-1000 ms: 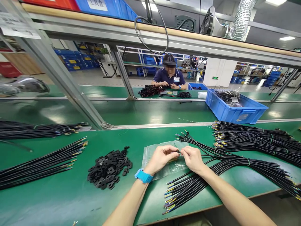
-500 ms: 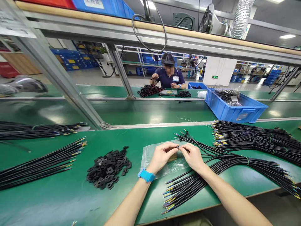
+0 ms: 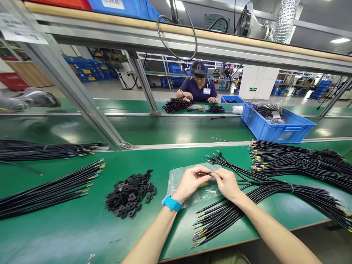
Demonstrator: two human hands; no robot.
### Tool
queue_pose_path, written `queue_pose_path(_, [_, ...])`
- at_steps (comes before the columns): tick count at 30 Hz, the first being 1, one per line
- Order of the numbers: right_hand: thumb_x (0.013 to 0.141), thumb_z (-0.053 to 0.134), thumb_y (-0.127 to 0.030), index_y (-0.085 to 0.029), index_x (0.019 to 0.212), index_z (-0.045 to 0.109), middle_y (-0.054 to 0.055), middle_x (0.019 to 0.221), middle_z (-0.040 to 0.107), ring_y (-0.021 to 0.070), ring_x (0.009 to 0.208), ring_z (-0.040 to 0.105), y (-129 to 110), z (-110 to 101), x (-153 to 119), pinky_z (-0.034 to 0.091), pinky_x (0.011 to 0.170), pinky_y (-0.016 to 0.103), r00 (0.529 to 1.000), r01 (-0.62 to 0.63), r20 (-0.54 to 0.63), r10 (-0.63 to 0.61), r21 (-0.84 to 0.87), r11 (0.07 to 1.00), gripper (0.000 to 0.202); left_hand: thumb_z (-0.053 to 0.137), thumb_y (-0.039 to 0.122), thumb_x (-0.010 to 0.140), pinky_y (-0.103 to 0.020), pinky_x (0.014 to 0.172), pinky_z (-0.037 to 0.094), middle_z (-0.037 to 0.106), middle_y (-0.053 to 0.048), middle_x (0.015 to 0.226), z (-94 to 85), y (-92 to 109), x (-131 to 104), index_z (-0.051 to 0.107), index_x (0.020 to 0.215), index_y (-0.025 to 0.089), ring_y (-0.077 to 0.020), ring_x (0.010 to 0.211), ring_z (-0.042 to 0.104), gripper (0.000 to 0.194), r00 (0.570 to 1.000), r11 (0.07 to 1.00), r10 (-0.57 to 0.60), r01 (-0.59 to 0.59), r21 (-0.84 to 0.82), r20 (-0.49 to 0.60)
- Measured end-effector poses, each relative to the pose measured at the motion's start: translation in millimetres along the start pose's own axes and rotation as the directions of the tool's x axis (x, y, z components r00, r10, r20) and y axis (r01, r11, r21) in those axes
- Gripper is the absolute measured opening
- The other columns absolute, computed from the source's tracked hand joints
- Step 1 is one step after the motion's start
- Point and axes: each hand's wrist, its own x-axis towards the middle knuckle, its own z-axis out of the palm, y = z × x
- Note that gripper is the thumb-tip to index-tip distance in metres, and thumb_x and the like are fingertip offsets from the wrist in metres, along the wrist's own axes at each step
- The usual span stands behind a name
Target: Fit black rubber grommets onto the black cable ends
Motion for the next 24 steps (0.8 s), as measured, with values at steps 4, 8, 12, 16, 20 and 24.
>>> queue_pose_path(4, [0.094,0.048,-0.029,-0.019,0.071,0.069,0.001,0.07,0.068,0.0153,0.066,0.06,5.5,1.2,1.5,0.042,0.064,0.024,0.981,-0.168,0.118,0.153,0.128,0.977,0.033,0.074,0.031,0.073,-0.031,0.077,0.055,0.069,-0.006,0.085,2.9,0.6,-2.2,0.072,0.082,0.015,-0.0172,0.079,0.065,0.018,0.99,0.986,0.117,-0.125,0.109,0.077])
queue_pose_path(8, [0.093,0.049,-0.032,-0.019,0.073,0.07,0.001,0.07,0.07,0.0165,0.065,0.062,11.5,0.2,5.4,0.043,0.063,0.025,0.967,-0.195,0.192,0.167,0.133,0.972,0.032,0.069,0.035,0.079,-0.03,0.075,0.055,0.069,-0.006,0.089,5.7,-0.8,-1.5,0.071,0.087,0.016,-0.0171,0.08,0.065,0.02,0.974,0.947,0.197,-0.218,0.236,0.109])
queue_pose_path(12, [0.095,0.047,-0.029,-0.02,0.097,0.071,0.008,0.097,0.07,0.0217,0.09,0.062,19.6,-8.3,16.7,0.045,0.083,0.032,0.995,-0.089,-0.059,0.084,-0.078,0.993,0.025,0.063,0.039,0.085,-0.031,0.084,0.052,0.067,-0.009,0.11,-10.9,6.3,0.9,0.066,0.111,0.019,-0.019,0.094,0.065,0.033,0.943,0.789,0.329,-0.244,0.564,-0.052])
queue_pose_path(16, [0.09,0.052,-0.022,-0.016,0.118,0.063,0.016,0.114,0.06,0.0283,0.108,0.053,26.4,-25.5,24.5,0.042,0.091,0.043,0.971,-0.156,-0.222,0.088,-0.31,0.938,0.03,0.048,0.038,0.091,-0.039,0.085,0.049,0.066,-0.016,0.108,-51.2,17.4,-3.4,0.067,0.108,0.015,-0.0295,0.103,0.062,0.035,0.891,0.34,0.267,0.269,0.901,-0.367])
queue_pose_path(20, [0.087,0.062,-0.028,-0.018,0.097,0.069,0.006,0.091,0.061,0.0182,0.081,0.058,17.5,-42.3,18.5,0.048,0.074,0.03,0.986,-0.073,0.149,0.079,-0.04,0.996,0.016,0.047,0.04,0.088,-0.04,0.074,0.049,0.068,-0.019,0.099,-84.3,20.6,-7.9,0.07,0.094,0.012,-0.0338,0.092,0.065,0.037,0.846,0.026,-0.005,0.533,0.846,-0.533])
queue_pose_path(24, [0.076,0.076,-0.03,-0.018,0.084,0.072,0.0,0.08,0.061,0.0126,0.07,0.057,-2.6,-47.2,7.8,0.045,0.063,0.022,0.761,-0.06,0.642,-0.093,0.213,0.975,0.014,0.05,0.044,0.084,-0.039,0.075,0.048,0.069,-0.019,0.103,-94.1,23.7,-10.7,0.071,0.091,0.014,-0.0349,0.096,0.065,0.037,0.833,-0.052,-0.173,0.526,0.849,-0.526])
